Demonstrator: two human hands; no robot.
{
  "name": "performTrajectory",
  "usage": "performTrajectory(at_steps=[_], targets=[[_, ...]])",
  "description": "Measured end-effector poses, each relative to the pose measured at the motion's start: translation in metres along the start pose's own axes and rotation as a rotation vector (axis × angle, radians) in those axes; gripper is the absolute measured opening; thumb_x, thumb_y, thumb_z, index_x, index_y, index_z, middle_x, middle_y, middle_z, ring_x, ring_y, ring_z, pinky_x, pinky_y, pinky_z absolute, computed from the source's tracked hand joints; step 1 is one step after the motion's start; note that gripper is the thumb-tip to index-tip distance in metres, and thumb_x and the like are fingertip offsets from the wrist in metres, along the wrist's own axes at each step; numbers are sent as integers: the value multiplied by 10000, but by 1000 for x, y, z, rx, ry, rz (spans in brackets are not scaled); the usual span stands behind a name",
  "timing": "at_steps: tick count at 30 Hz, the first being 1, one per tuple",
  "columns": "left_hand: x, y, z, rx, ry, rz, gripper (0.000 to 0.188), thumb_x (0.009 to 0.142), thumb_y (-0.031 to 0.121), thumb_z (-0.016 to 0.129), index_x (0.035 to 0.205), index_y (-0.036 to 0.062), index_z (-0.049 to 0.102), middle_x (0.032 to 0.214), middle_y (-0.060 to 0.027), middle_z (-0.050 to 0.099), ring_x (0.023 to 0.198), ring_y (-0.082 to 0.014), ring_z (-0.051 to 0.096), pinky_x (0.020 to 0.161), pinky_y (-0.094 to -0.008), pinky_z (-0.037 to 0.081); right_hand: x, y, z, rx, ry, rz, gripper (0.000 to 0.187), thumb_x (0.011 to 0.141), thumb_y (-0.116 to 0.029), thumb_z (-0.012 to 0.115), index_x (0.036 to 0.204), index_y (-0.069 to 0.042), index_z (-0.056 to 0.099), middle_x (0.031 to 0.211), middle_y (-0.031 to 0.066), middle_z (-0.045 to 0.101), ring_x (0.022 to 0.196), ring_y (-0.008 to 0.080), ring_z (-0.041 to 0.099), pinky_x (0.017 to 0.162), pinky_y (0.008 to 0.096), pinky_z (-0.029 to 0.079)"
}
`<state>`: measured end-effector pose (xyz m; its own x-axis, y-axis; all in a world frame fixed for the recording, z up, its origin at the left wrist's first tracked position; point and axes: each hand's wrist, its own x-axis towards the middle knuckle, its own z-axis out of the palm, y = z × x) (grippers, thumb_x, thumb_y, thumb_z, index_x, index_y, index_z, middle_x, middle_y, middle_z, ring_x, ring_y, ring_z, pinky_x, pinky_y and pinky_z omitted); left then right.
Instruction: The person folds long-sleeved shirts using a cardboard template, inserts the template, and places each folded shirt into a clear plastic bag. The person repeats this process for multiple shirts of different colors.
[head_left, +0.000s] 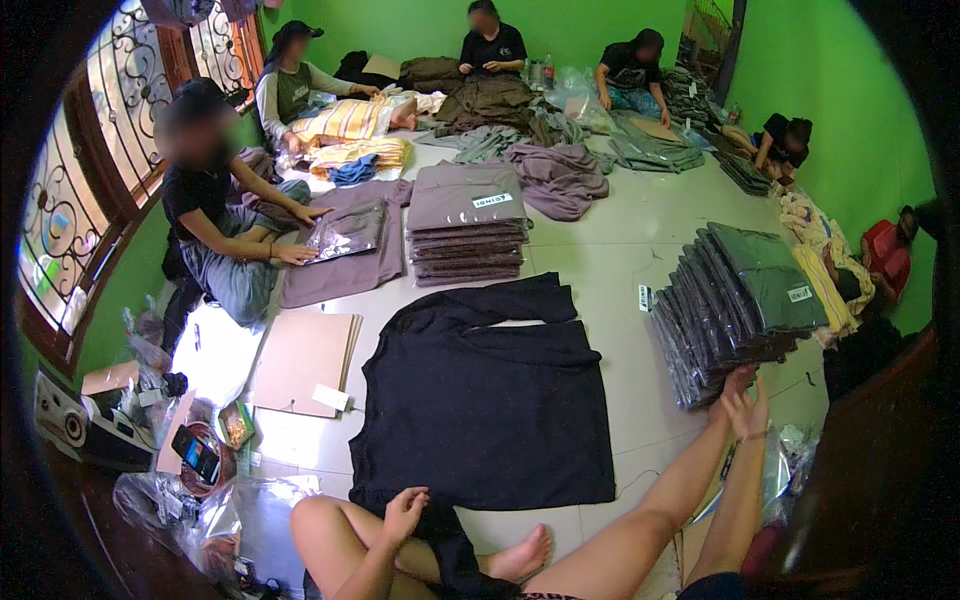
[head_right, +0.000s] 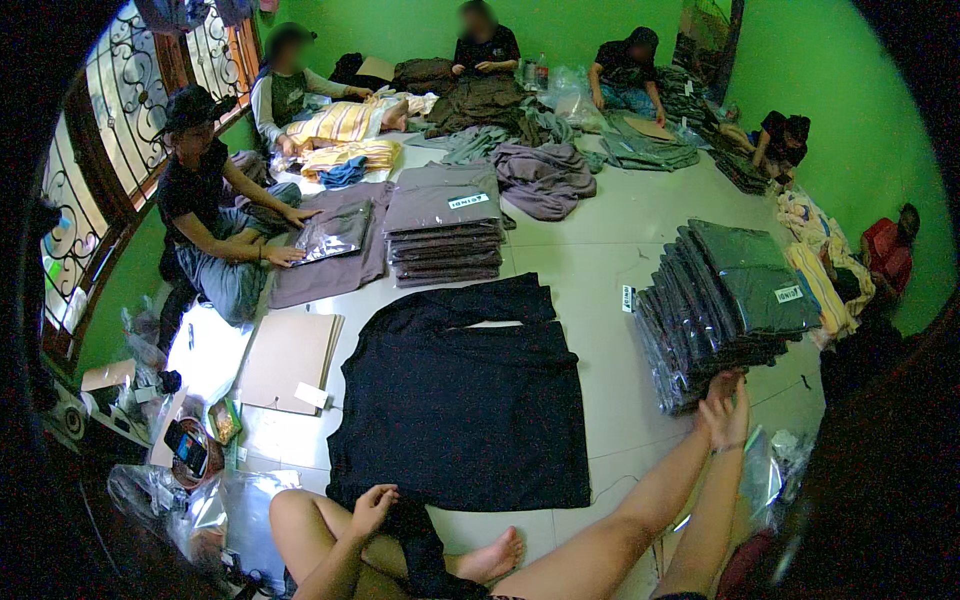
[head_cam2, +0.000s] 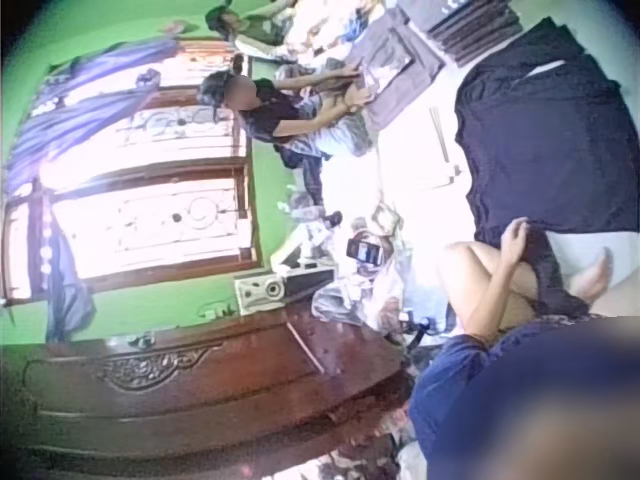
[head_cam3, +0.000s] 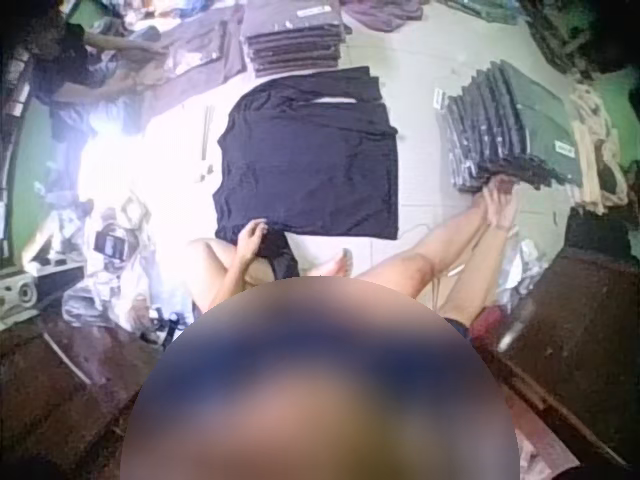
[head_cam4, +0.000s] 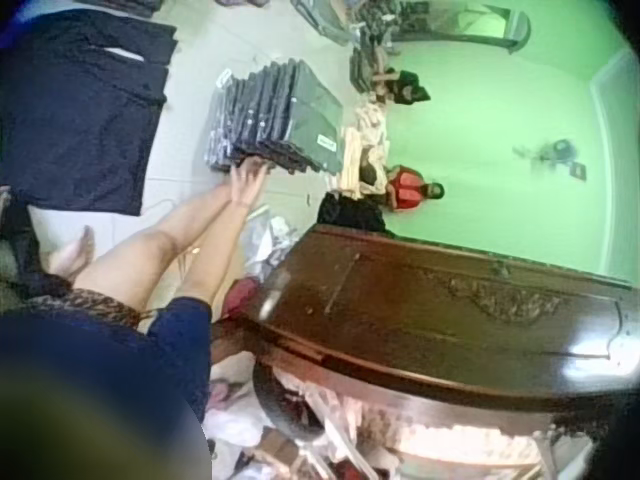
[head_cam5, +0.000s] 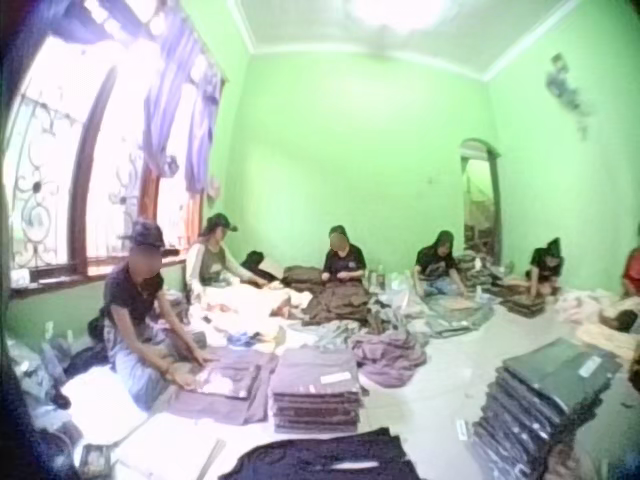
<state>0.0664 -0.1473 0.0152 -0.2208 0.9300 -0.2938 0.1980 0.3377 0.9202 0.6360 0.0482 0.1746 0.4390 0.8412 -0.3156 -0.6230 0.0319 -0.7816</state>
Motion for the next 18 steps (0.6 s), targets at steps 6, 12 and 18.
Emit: performTrajectory(at_steps=[6,12,18], targets=[[9,9,-78,286,272,178,177,850,118,549,981,22,619,850,-110,632,738,-178,605,678,-286,476,17,25,-7,-45,100,-30,705,841,-421,512,1368,-59,216,1420,117,205,1307,259,196,1038,467,232],[5,8,-88,268,314,153,173,829,114,558,959,18,620,818,-143,625,725,-209,607,676,-300,477,10,20,16,-68,156,-67,667,846,-387,494,1359,-50,233,1410,123,225,1301,262,211,1040,457,230],[-1,16,-77,503,214,158,178,806,129,566,928,15,627,846,-163,623,748,-263,609,704,-331,480,14,14,23,-89,154,-87,630,851,-353,476,1349,-41,250,1400,129,245,1295,266,226,1042,447,227]])
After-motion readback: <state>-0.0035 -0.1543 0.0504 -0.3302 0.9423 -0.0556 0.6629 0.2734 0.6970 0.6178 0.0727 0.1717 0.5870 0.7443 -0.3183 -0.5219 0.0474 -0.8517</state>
